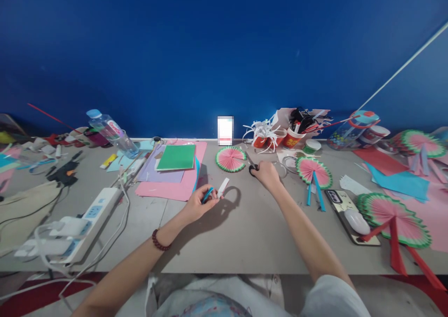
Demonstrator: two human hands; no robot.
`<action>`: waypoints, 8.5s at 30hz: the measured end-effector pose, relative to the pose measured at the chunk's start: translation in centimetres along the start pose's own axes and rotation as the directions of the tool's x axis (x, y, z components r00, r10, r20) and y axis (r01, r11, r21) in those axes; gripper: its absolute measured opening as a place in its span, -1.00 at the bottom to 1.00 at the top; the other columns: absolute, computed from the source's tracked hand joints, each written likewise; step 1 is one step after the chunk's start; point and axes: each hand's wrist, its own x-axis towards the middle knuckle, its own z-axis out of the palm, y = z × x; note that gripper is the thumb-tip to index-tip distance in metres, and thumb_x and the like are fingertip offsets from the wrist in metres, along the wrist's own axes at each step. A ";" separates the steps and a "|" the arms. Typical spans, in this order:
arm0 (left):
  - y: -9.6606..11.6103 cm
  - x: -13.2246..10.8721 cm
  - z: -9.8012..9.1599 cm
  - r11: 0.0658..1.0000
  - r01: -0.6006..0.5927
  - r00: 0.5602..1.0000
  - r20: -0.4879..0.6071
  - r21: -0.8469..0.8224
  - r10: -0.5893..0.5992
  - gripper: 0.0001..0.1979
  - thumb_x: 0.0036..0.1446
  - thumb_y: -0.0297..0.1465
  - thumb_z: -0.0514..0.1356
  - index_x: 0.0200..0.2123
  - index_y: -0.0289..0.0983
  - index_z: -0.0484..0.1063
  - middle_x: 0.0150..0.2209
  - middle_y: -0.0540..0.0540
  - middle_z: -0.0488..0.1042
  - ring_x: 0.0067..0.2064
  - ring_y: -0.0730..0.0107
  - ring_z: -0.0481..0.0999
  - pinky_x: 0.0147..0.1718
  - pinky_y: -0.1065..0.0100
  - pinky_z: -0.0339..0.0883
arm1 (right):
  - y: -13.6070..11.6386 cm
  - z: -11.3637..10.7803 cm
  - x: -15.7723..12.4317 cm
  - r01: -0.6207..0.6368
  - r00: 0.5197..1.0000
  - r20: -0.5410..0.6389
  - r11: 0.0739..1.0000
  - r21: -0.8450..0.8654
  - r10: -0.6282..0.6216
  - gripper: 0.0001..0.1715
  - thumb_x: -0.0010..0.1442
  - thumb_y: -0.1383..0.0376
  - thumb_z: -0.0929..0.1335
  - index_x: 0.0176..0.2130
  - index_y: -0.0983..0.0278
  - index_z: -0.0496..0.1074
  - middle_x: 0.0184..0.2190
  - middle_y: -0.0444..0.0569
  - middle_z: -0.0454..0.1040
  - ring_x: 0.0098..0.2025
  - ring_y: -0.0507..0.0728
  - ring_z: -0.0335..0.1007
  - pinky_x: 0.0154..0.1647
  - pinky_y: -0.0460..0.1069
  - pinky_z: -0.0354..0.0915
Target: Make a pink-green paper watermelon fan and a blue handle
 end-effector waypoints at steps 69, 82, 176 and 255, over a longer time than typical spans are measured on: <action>0.0 -0.1 0.1 0.998 0.058 0.998 -0.035 0.031 -0.057 -0.71 0.09 -0.20 0.12 -0.40 -0.30 0.47 -0.70 0.09 0.16 -0.65 0.56 0.07 -0.61 0.44 -0.04 | -0.6 3.4 -17.2 -0.704 0.549 0.533 -0.013 0.710 -0.644 -0.47 0.10 -0.13 0.31 -0.27 0.27 0.27 -0.54 -0.16 0.33 -0.69 -0.10 0.15 -0.86 -0.26 0.07; 1.1 0.3 1.5 0.988 0.133 0.956 -0.274 0.075 -0.108 -0.70 -0.01 -0.19 0.20 -0.64 -0.26 0.40 -0.63 -0.02 0.32 -0.56 0.47 0.19 -0.55 0.37 0.04 | -0.5 3.9 -17.8 -0.693 0.569 0.579 0.038 0.720 -0.584 -0.50 0.08 -0.10 0.34 -0.28 0.26 0.26 -0.50 -0.16 0.34 -0.69 -0.10 0.17 -0.87 -0.24 0.05; 1.4 1.0 1.6 0.979 0.094 0.950 -0.279 -0.183 -0.143 -0.60 -0.12 -0.06 0.29 -0.46 -0.33 0.49 -0.69 0.09 0.21 -0.60 0.57 0.14 -0.58 0.46 0.03 | -2.1 3.5 -17.8 -0.552 0.712 0.593 0.222 0.804 -0.376 -0.44 0.00 -0.18 0.35 -0.37 0.26 0.26 -0.68 -0.30 0.20 -0.79 -0.17 -0.16 -0.90 -0.25 -0.11; 0.3 -6.1 -15.7 0.185 0.773 0.613 -0.790 0.607 0.034 -0.31 0.14 -0.14 0.06 0.27 -0.28 -0.04 -0.13 -0.28 0.53 -0.19 -0.06 0.53 -0.29 0.15 0.33 | 3.2 2.5 -10.9 0.110 0.991 -0.131 0.803 0.585 -0.040 -0.57 -0.11 0.01 0.37 -0.31 0.20 0.26 -0.58 -0.14 0.39 -0.59 0.05 0.25 -0.50 -0.02 0.26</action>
